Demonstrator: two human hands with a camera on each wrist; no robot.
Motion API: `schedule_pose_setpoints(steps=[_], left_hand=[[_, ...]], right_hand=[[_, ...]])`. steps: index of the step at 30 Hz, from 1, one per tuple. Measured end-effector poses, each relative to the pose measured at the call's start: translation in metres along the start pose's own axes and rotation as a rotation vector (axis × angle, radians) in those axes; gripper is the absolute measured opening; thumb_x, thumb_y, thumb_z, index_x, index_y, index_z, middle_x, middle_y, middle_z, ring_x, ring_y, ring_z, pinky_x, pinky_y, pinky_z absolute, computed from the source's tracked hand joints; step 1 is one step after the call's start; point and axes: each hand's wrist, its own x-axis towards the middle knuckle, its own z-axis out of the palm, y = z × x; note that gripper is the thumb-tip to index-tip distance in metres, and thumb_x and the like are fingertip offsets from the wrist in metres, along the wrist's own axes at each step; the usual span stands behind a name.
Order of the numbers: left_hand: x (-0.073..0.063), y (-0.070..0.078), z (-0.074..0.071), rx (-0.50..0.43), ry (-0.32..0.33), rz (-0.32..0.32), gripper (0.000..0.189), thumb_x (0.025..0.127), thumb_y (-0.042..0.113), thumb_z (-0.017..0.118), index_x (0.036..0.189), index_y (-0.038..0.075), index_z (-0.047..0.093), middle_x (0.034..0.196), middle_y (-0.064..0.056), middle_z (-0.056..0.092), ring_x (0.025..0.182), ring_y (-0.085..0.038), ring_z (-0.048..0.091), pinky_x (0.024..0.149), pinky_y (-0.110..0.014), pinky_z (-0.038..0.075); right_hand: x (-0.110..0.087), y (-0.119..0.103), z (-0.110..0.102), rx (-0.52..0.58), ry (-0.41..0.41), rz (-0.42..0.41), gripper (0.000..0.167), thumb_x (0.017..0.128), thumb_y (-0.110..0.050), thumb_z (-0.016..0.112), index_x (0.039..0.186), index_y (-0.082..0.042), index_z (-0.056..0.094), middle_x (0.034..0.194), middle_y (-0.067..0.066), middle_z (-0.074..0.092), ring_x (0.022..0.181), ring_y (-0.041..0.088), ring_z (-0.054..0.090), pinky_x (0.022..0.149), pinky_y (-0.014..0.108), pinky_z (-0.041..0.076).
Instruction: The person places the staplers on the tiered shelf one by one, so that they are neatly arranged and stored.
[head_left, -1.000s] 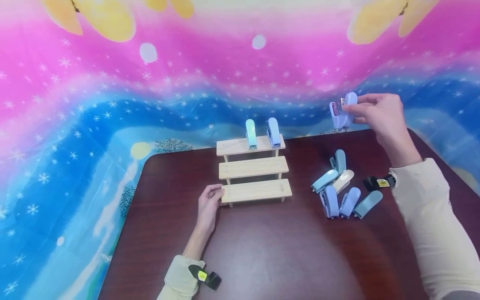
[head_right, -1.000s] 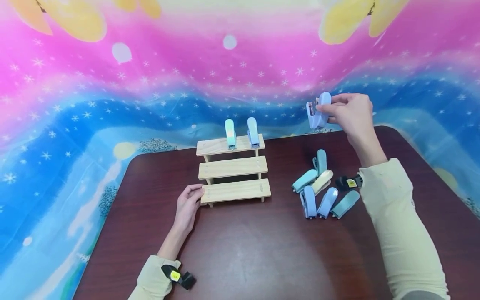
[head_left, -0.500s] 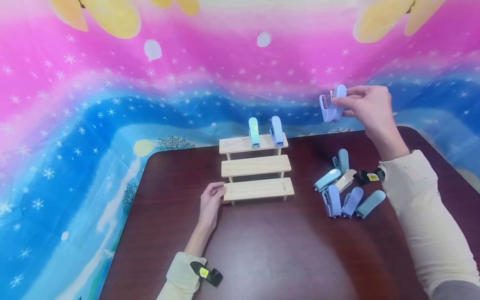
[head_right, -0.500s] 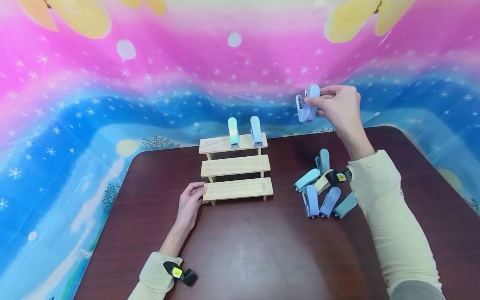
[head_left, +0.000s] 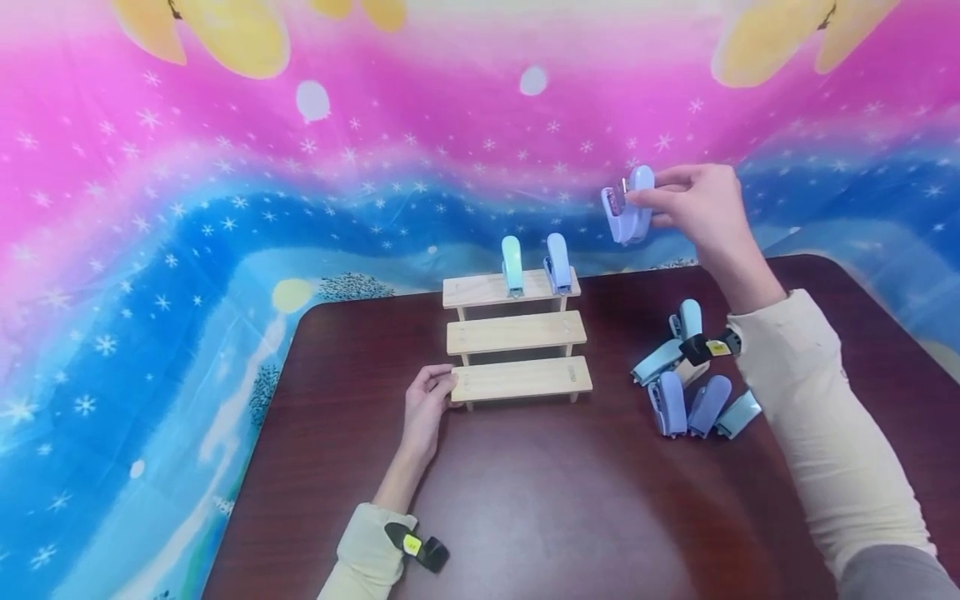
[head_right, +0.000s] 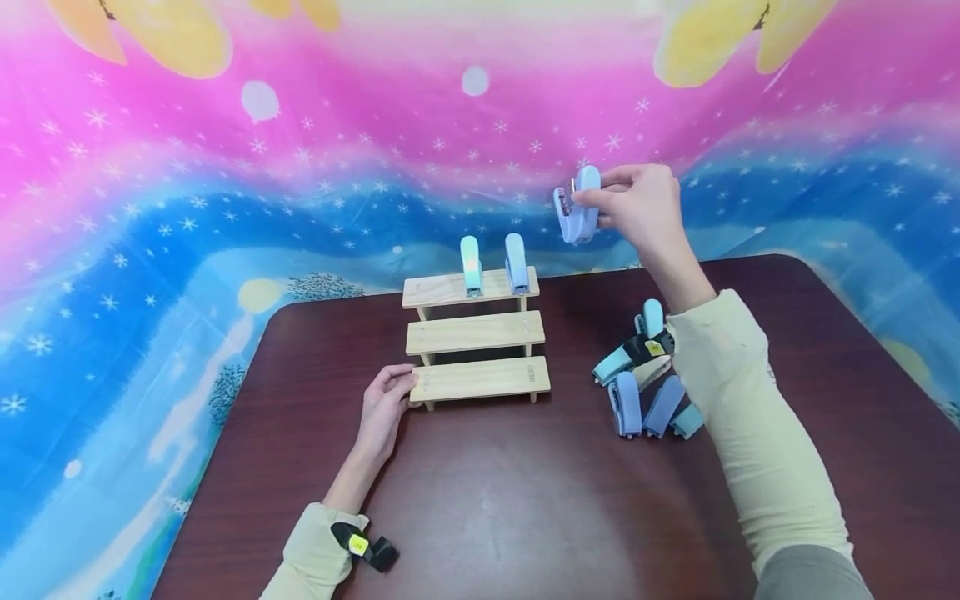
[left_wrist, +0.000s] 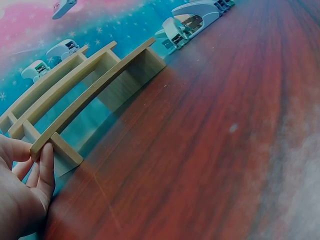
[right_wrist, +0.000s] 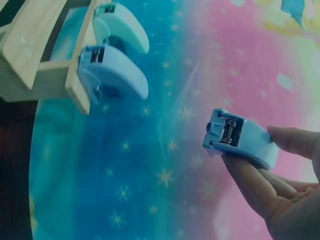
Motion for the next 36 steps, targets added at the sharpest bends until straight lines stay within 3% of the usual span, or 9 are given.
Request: schedule_pose_setpoints(steps=[6, 15, 25, 36], left_hand=[[-0.001, 0.001, 0.001, 0.014, 0.004, 0.010, 0.022, 0.097, 0.000, 0.064, 0.117, -0.007, 0.062, 0.101, -0.006, 0.069, 0.077, -0.012, 0.064, 0.063, -0.021, 0.054], [-0.001, 0.000, 0.000, 0.032, 0.007, 0.010, 0.024, 0.097, 0.001, 0.065, 0.119, -0.009, 0.061, 0.102, -0.006, 0.070, 0.077, -0.012, 0.064, 0.063, -0.022, 0.054], [0.000, 0.000, 0.000, 0.028, 0.003, 0.008, 0.024, 0.097, 0.000, 0.065, 0.119, -0.009, 0.061, 0.105, -0.008, 0.069, 0.079, -0.012, 0.063, 0.064, -0.022, 0.055], [-0.001, 0.000, 0.001, 0.030, 0.000, 0.022, 0.024, 0.097, 0.001, 0.064, 0.118, -0.009, 0.061, 0.106, -0.010, 0.069, 0.079, -0.013, 0.064, 0.063, -0.023, 0.056]], right_hand=[[-0.001, -0.003, 0.016, -0.044, -0.023, -0.027, 0.057, 0.090, -0.030, 0.083, 0.135, 0.001, 0.066, 0.128, 0.015, 0.067, 0.096, 0.013, 0.071, 0.074, 0.018, 0.059], [-0.001, -0.009, 0.039, -0.057, -0.067, -0.010, 0.055, 0.090, -0.029, 0.083, 0.135, 0.000, 0.067, 0.132, 0.020, 0.067, 0.091, 0.013, 0.075, 0.086, 0.028, 0.060], [-0.004, -0.015, 0.071, -0.022, -0.099, -0.038, 0.050, 0.090, -0.025, 0.083, 0.130, 0.001, 0.069, 0.127, 0.018, 0.070, 0.108, 0.023, 0.073, 0.087, 0.033, 0.061], [-0.007, -0.015, 0.101, -0.040, -0.148, -0.072, 0.043, 0.090, -0.024, 0.083, 0.123, 0.002, 0.072, 0.120, 0.017, 0.073, 0.103, 0.026, 0.074, 0.086, 0.035, 0.062]])
